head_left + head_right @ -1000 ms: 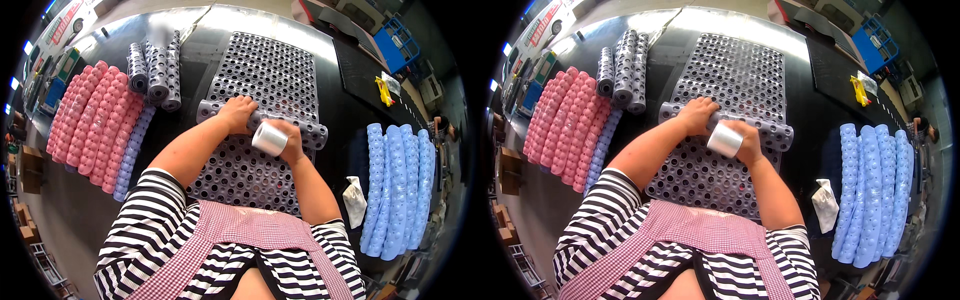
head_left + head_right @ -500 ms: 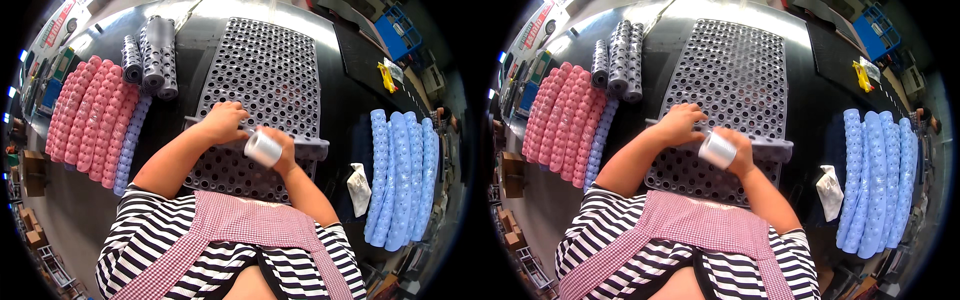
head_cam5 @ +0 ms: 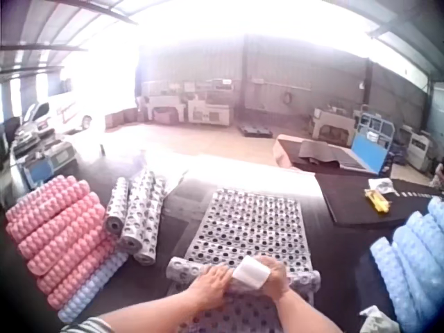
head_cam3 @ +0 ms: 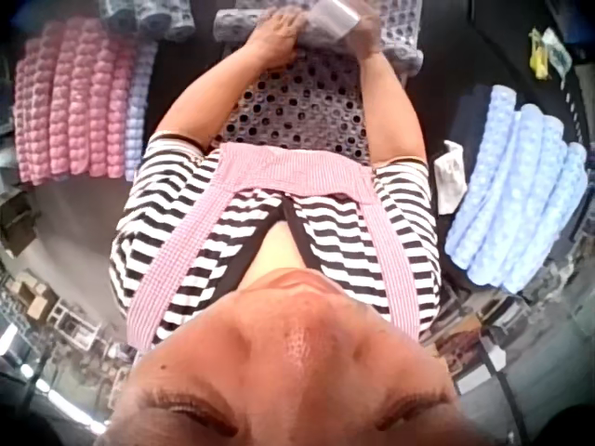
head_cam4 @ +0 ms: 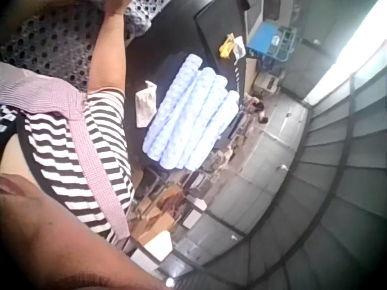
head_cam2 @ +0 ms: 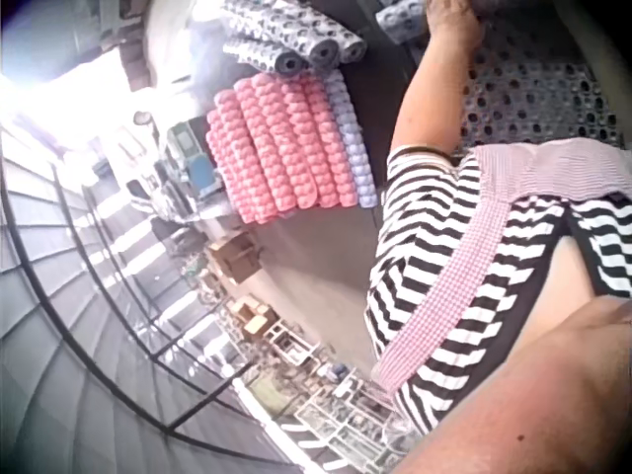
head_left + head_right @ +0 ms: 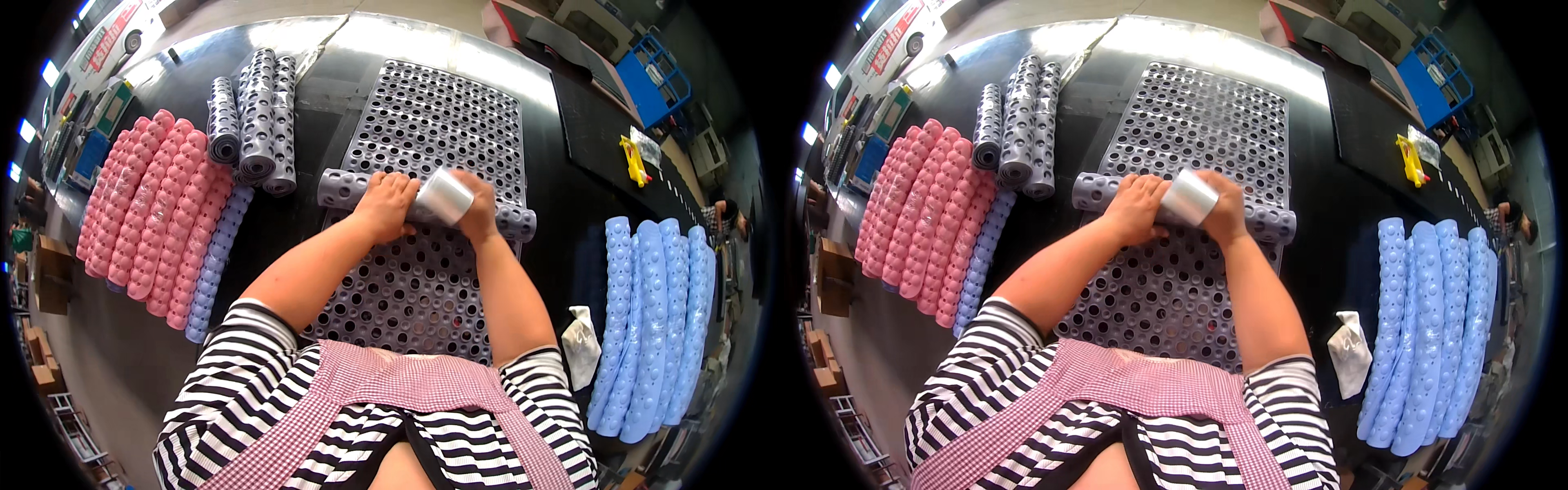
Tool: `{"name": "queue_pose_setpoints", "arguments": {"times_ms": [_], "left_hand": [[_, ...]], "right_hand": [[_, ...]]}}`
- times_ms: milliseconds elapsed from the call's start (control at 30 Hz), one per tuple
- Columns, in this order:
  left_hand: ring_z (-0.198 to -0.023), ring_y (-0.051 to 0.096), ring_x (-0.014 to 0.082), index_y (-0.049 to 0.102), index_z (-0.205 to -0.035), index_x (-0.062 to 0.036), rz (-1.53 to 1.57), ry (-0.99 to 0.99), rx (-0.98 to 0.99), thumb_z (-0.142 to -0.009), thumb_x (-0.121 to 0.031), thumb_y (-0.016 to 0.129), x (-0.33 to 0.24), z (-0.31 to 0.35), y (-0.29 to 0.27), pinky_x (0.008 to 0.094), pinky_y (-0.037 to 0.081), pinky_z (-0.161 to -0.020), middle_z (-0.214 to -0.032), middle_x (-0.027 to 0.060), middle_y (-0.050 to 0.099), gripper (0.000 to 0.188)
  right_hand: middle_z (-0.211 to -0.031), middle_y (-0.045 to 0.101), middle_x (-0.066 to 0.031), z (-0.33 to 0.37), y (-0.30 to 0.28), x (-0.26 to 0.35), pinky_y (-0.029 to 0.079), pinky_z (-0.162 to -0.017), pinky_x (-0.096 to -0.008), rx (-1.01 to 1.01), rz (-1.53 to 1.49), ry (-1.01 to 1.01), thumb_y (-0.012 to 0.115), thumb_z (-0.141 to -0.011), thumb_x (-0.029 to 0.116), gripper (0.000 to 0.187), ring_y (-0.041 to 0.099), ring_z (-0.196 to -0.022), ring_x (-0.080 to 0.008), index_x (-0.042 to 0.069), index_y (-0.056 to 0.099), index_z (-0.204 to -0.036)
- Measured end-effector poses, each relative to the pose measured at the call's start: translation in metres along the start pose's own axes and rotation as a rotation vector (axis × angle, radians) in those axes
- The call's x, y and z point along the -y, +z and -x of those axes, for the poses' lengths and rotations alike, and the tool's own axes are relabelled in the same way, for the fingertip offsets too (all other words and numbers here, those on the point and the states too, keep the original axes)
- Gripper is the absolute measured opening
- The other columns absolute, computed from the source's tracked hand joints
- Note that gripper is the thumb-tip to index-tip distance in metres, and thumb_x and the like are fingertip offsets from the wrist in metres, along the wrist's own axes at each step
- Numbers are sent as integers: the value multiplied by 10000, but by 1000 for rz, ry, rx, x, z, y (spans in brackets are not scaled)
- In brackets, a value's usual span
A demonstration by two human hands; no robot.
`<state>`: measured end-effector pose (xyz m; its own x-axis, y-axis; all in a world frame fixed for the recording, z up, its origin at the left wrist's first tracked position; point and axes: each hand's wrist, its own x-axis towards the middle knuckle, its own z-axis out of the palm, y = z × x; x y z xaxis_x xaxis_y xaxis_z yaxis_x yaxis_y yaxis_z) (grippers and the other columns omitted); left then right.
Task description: The person rolls up gray, pink, and beige textured mats by hand, secures them with tape, and places them into a large cardboard bin.
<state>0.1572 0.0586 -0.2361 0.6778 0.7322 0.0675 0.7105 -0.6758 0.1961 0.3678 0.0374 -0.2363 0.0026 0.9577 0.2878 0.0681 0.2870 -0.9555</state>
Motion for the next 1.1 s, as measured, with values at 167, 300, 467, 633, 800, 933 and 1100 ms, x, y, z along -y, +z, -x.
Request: {"name": "queue_pose_setpoints", "arguments": {"times_ms": [167,300,467,633,800,933,1100], "left_hand": [[-1275,527,294,552,-1357,-106,-54,-64,50,-662,-403,884,18,-43,1,460,385,-1055,-1316,96,580,825],[-1232,583,310,608,-1310,-132,-65,-71,189,-688,-491,878,26,-42,-12,466,467,-1013,-1294,117,608,767],[-1216,603,319,642,-1246,-101,84,-88,112,-693,-560,856,22,-49,-17,464,475,-993,-1255,122,641,749],[-1117,656,344,656,-1206,-68,609,-400,-258,-700,-396,891,2,5,-96,426,502,-985,-1158,168,696,647],[-979,690,325,498,-1304,45,769,-685,-707,-887,-369,790,53,33,-216,409,538,-884,-1071,213,709,655],[-1181,631,454,406,-1431,114,92,-940,-493,-811,-554,786,194,21,-243,434,502,-1041,-1306,350,599,987],[-1400,467,391,549,-1450,-84,283,-961,-161,-755,-444,748,295,67,-189,409,405,-1147,-1546,263,422,808]], "right_hand": [[-1258,708,-127,40,11,-7,409,-1129,-450,157,694,-343,721,-850,188,293,622,-1255,-296,75,743,-1120],[-1253,706,-141,73,23,33,499,-1049,-436,231,143,99,662,-901,145,329,665,-1179,-264,20,714,-1201],[-1065,740,-197,176,-9,74,617,-800,-396,165,-588,383,624,-916,78,300,740,-904,-279,-110,688,-1141],[-788,658,-10,246,-61,65,488,-652,-277,-223,216,214,736,-853,141,138,612,-716,-109,17,688,-888],[-797,636,18,285,-92,60,462,-643,-268,-455,32,468,562,-969,164,171,581,-711,-81,54,675,-903],[-881,664,3,293,-110,40,499,-716,-268,-624,-91,473,525,-1001,146,194,628,-769,-107,44,690,-1000],[-983,649,-70,298,-158,15,510,-645,-297,-683,137,636,539,-963,101,180,638,-845,-172,52,581,-1131]]}}
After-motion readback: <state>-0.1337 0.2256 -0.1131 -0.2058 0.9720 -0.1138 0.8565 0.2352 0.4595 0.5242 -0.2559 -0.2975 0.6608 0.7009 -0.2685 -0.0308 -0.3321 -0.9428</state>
